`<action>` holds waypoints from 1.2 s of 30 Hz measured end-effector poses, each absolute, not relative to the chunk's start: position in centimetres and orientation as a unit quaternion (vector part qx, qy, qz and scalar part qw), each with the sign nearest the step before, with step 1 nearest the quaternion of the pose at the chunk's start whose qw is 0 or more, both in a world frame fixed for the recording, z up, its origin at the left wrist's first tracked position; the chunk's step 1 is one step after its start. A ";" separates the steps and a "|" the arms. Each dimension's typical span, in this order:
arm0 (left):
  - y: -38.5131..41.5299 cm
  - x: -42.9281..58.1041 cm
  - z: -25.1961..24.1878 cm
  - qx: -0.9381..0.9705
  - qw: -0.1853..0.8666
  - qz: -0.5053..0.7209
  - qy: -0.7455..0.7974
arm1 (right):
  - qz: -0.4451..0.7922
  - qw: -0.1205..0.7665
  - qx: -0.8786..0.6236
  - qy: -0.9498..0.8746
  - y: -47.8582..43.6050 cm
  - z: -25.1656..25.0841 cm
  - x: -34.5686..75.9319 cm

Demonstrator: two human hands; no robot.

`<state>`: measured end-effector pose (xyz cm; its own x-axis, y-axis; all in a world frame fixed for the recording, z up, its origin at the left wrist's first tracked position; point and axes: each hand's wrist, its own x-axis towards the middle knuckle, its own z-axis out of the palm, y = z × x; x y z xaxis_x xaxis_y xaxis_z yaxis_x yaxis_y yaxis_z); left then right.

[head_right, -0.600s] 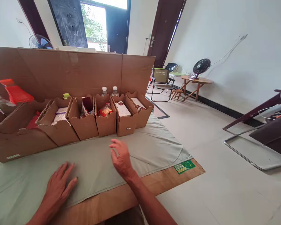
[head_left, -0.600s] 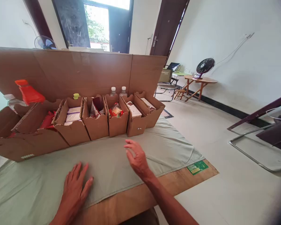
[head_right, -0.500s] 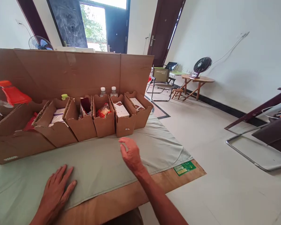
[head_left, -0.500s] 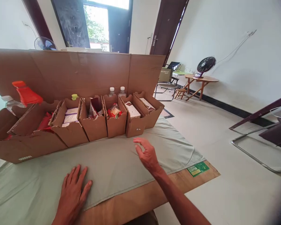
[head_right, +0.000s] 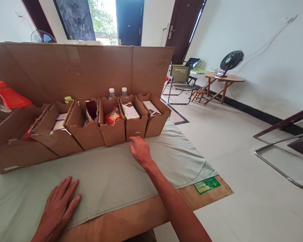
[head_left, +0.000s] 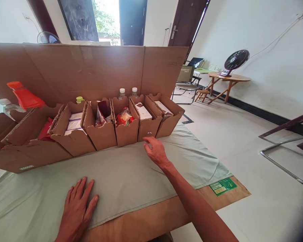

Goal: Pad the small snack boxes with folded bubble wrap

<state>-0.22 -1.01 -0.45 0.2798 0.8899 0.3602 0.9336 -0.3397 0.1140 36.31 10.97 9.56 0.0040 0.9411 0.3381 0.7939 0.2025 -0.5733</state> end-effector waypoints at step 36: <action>-1.0 1.4 0.9 -0.763 -0.031 -0.231 -0.603 | 0.334 0.241 -0.399 -0.819 15.2 11.9 13.0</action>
<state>1.42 -0.99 0.94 0.1660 0.9345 0.3148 0.9059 -0.2706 0.3257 13.03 15.20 11.86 -0.5657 0.8146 0.1284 0.4922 0.4585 -0.7399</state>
